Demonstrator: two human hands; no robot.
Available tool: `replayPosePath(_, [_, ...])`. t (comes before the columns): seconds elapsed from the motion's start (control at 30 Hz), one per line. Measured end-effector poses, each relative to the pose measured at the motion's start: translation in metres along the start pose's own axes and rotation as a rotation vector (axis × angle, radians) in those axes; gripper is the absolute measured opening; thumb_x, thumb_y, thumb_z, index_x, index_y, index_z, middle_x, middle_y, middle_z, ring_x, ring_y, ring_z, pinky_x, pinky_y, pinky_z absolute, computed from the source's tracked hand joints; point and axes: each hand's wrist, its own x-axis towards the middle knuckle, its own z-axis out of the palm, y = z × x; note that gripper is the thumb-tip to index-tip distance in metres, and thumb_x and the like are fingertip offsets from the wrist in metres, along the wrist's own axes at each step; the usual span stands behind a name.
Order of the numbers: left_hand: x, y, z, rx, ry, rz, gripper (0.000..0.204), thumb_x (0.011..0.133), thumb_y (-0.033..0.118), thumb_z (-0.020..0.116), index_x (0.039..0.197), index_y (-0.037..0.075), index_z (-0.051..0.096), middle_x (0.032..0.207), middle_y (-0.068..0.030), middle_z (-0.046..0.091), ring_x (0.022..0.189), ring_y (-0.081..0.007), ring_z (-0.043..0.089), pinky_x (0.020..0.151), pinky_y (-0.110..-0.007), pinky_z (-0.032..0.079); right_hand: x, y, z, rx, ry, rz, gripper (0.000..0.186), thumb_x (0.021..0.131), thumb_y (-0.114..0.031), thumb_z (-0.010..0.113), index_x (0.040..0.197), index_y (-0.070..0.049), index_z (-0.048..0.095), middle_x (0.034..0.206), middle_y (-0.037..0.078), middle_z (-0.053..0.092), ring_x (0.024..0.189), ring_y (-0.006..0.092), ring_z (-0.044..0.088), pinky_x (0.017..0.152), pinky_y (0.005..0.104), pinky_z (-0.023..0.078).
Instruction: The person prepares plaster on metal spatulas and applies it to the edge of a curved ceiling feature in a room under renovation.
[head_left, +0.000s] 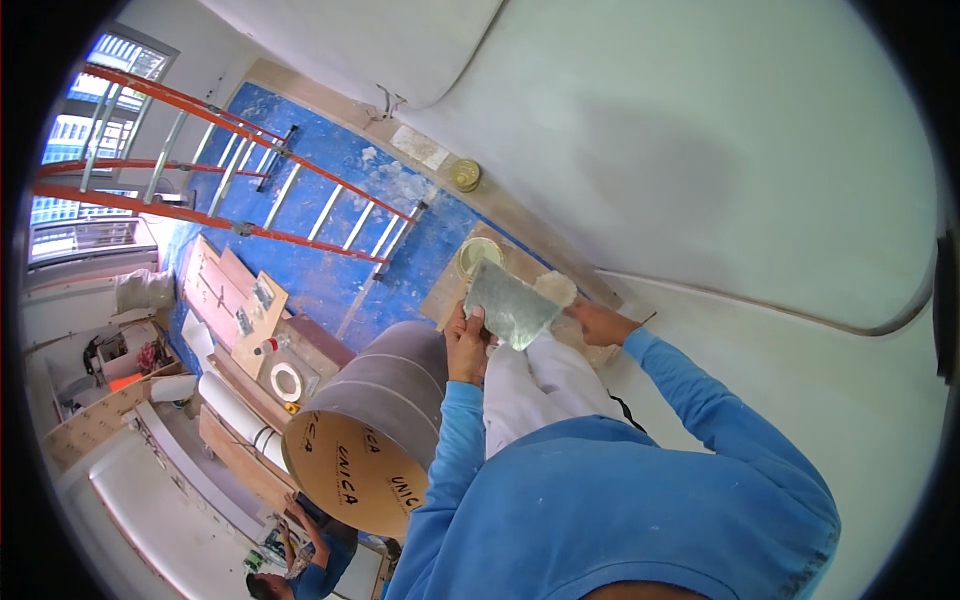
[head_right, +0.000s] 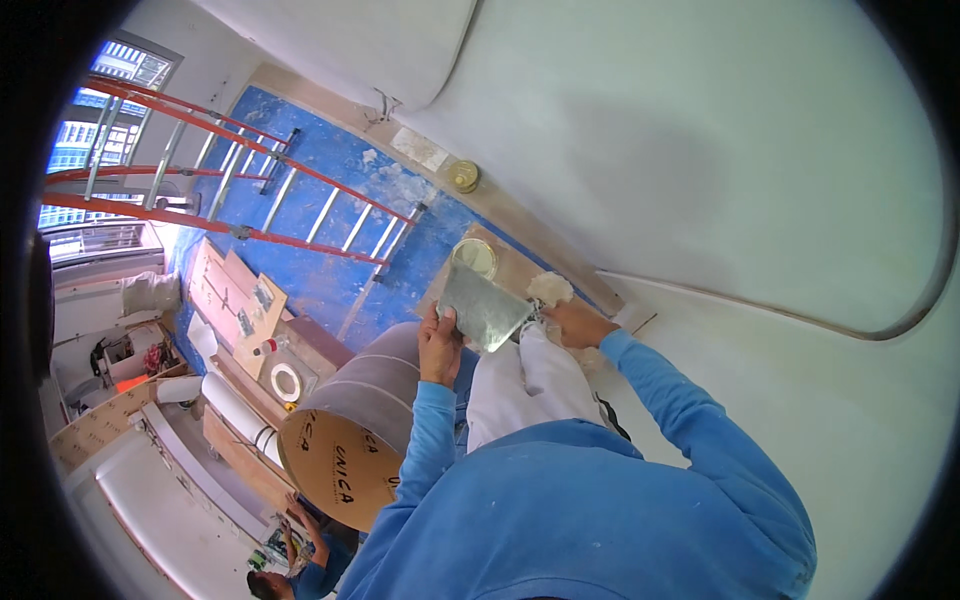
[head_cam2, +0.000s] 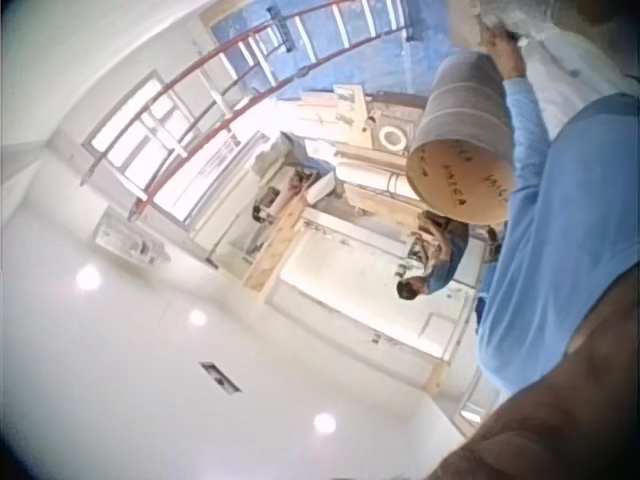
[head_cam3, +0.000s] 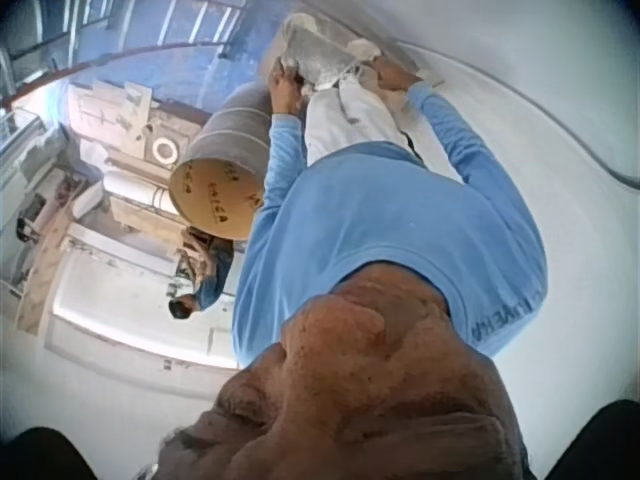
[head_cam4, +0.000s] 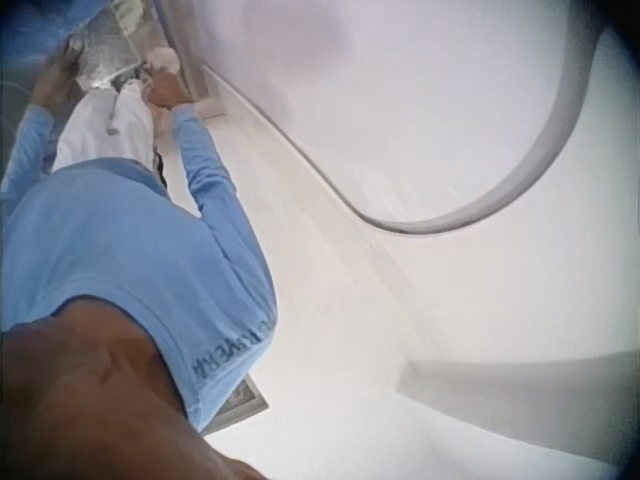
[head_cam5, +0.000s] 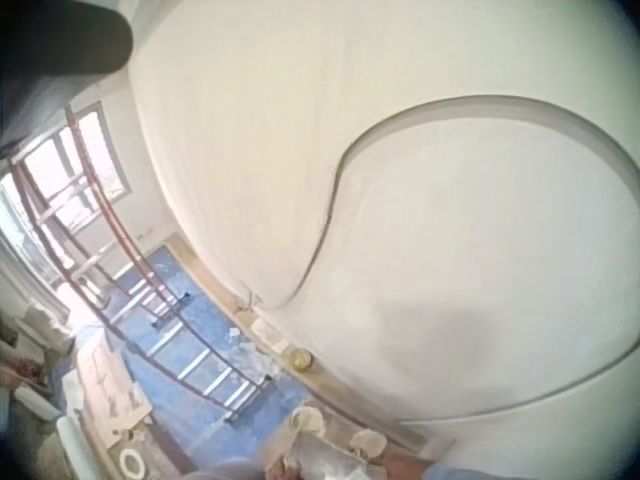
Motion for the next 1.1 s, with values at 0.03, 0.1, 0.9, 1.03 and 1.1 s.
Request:
replayPosePath(0.03, [0.004,0.006,0.009,0.006,0.027,0.067,0.037,0.087,0.014,0.064,0.12,0.001,0.055,0.083,0.0014,0.062,0.06,-0.0048,0.054,0.052,-0.022,0.043,0.001,0.006,-0.006,0.05,0.108,0.028,0.04,0.073,0.003,0.056,0.113,0.0,0.056,0.102,0.019,0.059,0.088,0.0317,0.058,0.078,0.0384,0.048])
replayPosePath(0.1, [0.008,0.017,0.018,0.11,0.049,0.186,0.031,0.087,0.014,0.065,0.116,0.003,0.058,0.085,0.0016,0.063,0.065,-0.0042,0.054,0.055,-0.02,0.043,0.005,0.017,-0.012,0.373,0.293,0.237,0.033,0.072,-0.002,0.058,0.105,0.001,0.058,0.09,0.021,0.061,0.082,0.0362,0.06,0.075,0.0436,0.048])
replayPosePath(0.9, [0.043,-0.02,0.1,0.821,-0.326,0.532,0.023,0.085,-0.005,0.05,0.106,-0.001,0.06,0.094,-0.0046,0.066,0.087,-0.0107,0.06,0.072,-0.026,0.049,-0.013,-0.103,-0.088,0.024,0.577,-0.181,0.043,0.074,0.0,0.055,0.117,0.0,0.054,0.104,0.015,0.054,0.082,0.0384,0.059,0.068,0.0465,0.051])
replayPosePath(1.03, [0.044,-0.017,0.102,1.01,-0.27,0.66,0.016,0.083,-0.002,0.053,0.094,-0.003,0.063,0.082,-0.0058,0.068,0.076,-0.012,0.061,0.067,-0.029,0.048,-0.018,-0.105,-0.095,0.048,0.574,-0.189,0.046,0.07,0.001,0.056,0.116,0.0,0.054,0.101,0.015,0.053,0.079,0.0388,0.059,0.065,0.0472,0.05])
replayPosePath(1.1, [0.031,-0.008,0.125,1.072,-0.279,0.766,0.014,0.083,0.002,0.055,0.092,-0.003,0.064,0.078,-0.0059,0.068,0.072,-0.0136,0.061,0.064,-0.031,0.048,-0.008,-0.09,-0.097,0.074,0.659,-0.181,0.045,0.07,0.0,0.056,0.116,0.0,0.054,0.1,0.016,0.053,0.078,0.0395,0.059,0.065,0.0474,0.05])
